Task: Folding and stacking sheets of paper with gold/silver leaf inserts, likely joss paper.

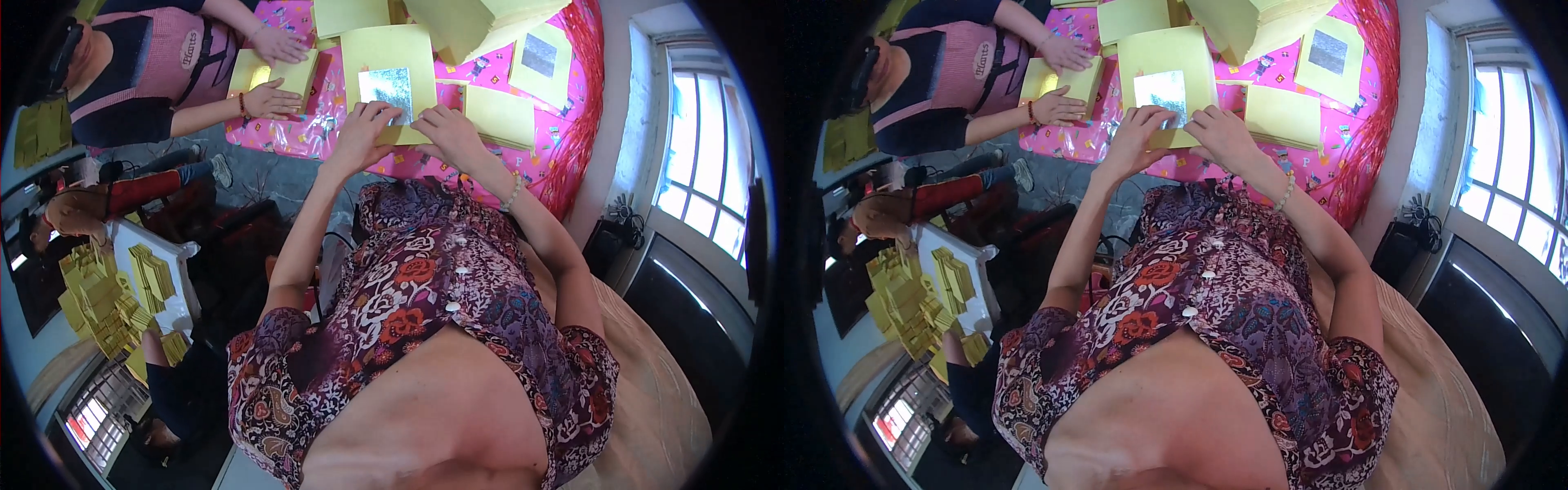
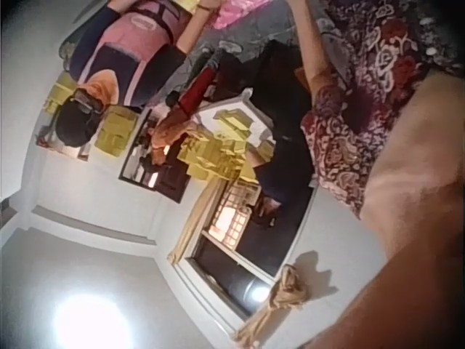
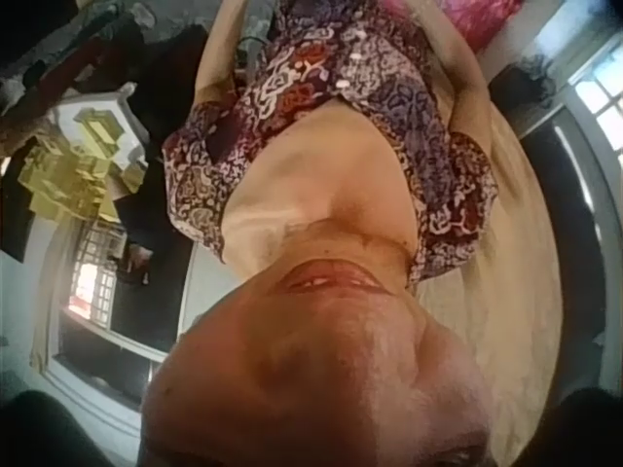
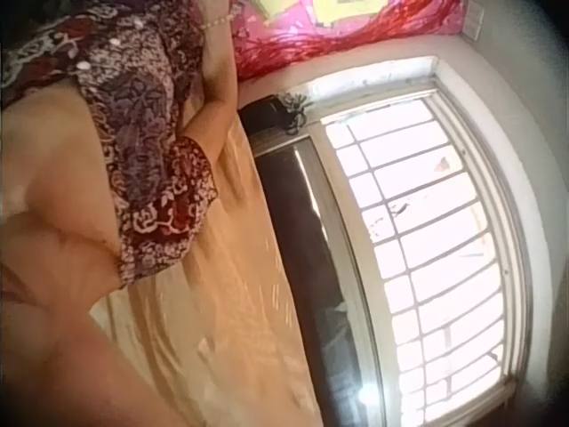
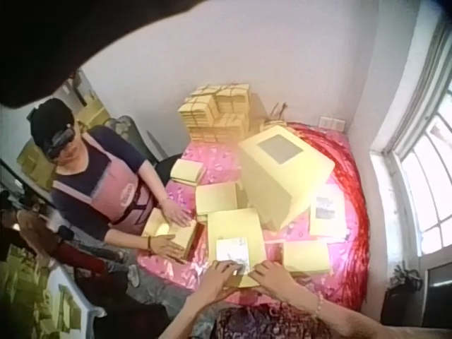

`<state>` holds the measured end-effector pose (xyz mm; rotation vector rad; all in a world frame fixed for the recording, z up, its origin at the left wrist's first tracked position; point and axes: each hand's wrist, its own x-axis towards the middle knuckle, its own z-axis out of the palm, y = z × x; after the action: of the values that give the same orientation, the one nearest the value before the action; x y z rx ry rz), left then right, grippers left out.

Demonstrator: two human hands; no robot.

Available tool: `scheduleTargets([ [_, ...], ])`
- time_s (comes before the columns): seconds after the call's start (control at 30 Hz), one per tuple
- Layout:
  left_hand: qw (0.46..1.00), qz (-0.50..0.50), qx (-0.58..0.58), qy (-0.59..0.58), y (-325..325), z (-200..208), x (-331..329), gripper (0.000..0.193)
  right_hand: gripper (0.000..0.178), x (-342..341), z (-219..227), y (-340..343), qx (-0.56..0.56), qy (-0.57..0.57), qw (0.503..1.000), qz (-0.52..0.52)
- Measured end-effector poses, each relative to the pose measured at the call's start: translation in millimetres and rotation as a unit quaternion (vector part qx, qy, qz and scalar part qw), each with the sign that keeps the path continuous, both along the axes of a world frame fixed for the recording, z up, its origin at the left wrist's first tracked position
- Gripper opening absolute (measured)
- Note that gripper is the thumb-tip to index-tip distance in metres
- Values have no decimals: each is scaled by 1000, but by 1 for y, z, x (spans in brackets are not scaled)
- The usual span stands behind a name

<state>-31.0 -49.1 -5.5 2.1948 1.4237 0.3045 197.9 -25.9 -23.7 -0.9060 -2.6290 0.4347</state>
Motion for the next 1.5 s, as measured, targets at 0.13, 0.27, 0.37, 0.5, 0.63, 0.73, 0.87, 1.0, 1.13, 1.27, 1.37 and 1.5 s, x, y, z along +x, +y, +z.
scheduleTargets([
  [0.13,998,-15,-7,-54,5,-1,-10,57,26,2,1,9,-66,-6,998,22],
  [0.27,993,-20,-6,-114,9,-11,-26,35,18,1,10,21,-156,16,988,8],
  [0.37,991,-2,-28,-134,10,-14,-30,20,21,-3,13,27,-203,14,979,4],
  [0.5,982,-8,-103,-161,28,-17,-36,14,25,-5,13,36,-214,1,977,0],
  [0.63,958,-16,-217,-190,45,-22,-43,10,23,-10,14,48,-244,-3,970,19],
  [0.73,943,5,-275,-189,55,-33,-46,14,24,-10,11,53,-285,2,958,14],
  [0.87,923,8,-310,-227,63,-34,-47,21,27,-10,4,55,-367,23,929,-34],
  [1.0,925,5,-332,-184,69,-34,-47,21,28,-10,-2,59,-384,17,922,-50],
  [1.13,925,7,-333,-182,69,-31,-47,21,26,-9,-6,60,-374,38,926,-35],
  [1.27,922,16,-337,-190,70,-30,-47,22,26,-9,-9,60,-370,46,927,-33],
  [1.37,925,19,-328,-193,67,-35,-49,22,26,-12,-2,61,-372,38,927,-25],
  [1.5,917,17,-327,-226,67,-36,-47,22,26,-10,-2,61,-379,26,925,-26],
])
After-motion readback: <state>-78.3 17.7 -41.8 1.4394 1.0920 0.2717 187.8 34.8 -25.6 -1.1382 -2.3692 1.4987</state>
